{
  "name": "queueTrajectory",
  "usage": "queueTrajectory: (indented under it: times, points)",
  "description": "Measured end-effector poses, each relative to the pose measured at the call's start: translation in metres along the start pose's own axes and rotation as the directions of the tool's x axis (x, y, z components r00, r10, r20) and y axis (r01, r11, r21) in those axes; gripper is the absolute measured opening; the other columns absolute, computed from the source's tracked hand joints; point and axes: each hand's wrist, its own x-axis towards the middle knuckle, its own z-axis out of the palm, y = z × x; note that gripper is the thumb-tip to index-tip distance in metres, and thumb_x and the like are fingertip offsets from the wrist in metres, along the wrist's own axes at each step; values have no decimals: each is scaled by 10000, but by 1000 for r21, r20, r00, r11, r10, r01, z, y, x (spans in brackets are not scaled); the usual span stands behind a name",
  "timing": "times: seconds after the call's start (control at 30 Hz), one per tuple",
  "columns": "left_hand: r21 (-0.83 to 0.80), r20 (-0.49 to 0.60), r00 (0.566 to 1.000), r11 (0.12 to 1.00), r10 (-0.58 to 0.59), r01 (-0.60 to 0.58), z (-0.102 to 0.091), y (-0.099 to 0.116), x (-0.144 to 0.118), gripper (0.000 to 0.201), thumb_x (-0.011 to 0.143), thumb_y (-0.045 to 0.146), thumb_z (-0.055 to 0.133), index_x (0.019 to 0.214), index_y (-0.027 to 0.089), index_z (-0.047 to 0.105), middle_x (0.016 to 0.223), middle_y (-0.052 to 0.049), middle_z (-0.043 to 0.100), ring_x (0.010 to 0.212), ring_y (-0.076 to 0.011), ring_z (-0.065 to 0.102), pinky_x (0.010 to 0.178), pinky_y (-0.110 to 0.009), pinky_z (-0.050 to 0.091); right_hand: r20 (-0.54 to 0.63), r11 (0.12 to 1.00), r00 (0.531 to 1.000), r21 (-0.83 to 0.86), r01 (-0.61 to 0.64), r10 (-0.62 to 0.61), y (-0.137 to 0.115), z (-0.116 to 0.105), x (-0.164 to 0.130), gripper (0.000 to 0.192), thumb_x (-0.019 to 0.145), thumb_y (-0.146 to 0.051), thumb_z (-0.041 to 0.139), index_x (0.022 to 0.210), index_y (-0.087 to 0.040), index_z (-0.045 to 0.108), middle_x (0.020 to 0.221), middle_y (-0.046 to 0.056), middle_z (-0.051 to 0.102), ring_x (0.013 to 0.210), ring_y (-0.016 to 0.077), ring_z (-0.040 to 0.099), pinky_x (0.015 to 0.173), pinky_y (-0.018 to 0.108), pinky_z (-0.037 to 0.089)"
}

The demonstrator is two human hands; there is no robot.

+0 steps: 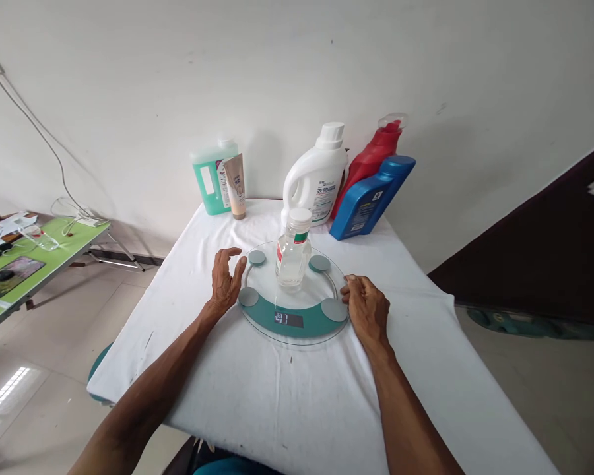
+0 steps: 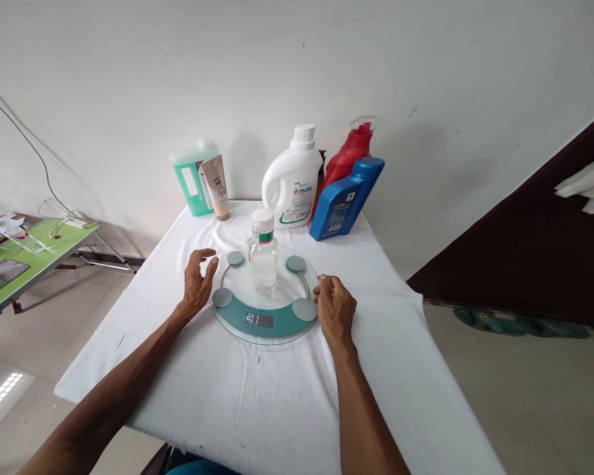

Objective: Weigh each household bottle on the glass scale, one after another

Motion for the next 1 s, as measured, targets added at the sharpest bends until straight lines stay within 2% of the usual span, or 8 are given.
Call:
queueTrajectory:
  times: [0.13,0.27,0.37,0.47,0.6,0.73,0.87,1.0]
  points:
    - [-19,-26,1000,1000,-4,4,-5,7,2,379,1110,558,498,1117,213,654,1145,-120,749,1116,-257,700,1003,-452,560,1,1000,1000,11,15,-15,1,0,1,559,932,-747,372,841,-257,627,734,75,732,642,245,676,723,373,494]
    - [-44,-92,993,996,-81,77,-8,8,4,332,1091,512,532,958,220,617,933,-68,726,903,-214,694,881,-380,568,1,1000,1000,5,25,-25,3,0,2,618,934,-801,346,826,-260,624,722,77,733,629,246,674,714,372,492]
    - [-74,-62,984,984,-165,161,-8,8,5,334,1072,480,554,849,231,546,741,-2,623,693,-163,606,722,-310,521,2,1000,1000,5,23,-23,4,1,3,615,934,-798,349,832,-259,627,734,79,739,632,249,676,720,373,493]
    - [-97,-14,987,983,-159,157,-7,11,3,386,1052,487,576,773,238,480,678,23,550,624,-137,519,664,-284,475,0,1000,1000,8,15,-15,4,1,3,602,935,-787,354,829,-260,627,748,83,745,637,250,678,724,376,497]
    - [-114,16,991,985,-129,130,-5,15,1,409,1045,496,580,752,240,453,661,29,516,622,-133,486,658,-282,459,2,1000,1000,-4,15,-15,3,1,2,600,934,-783,349,820,-261,623,728,79,735,642,249,677,751,385,505]
    - [-130,42,990,982,-136,140,-4,16,-1,348,1068,476,538,818,234,518,688,21,566,631,-139,541,685,-295,480,4,1000,1000,-1,8,-8,3,0,2,622,933,-803,354,832,-257,635,725,78,731,642,246,678,731,375,511]
    - [-189,63,986,968,-153,162,-4,21,-1,342,1063,529,553,917,223,594,834,-23,685,727,-156,637,747,-314,529,9,1000,1000,0,0,0,3,0,2,642,928,-815,349,834,-252,643,738,86,739,641,249,682,723,376,514]
    - [-290,152,976,937,-157,196,-4,29,2,432,1042,635,562,1111,219,654,1010,-83,755,916,-215,718,842,-367,587,6,1000,1000,6,17,-17,3,-1,1,667,934,-834,354,834,-247,655,722,82,733,636,243,676,711,370,519]
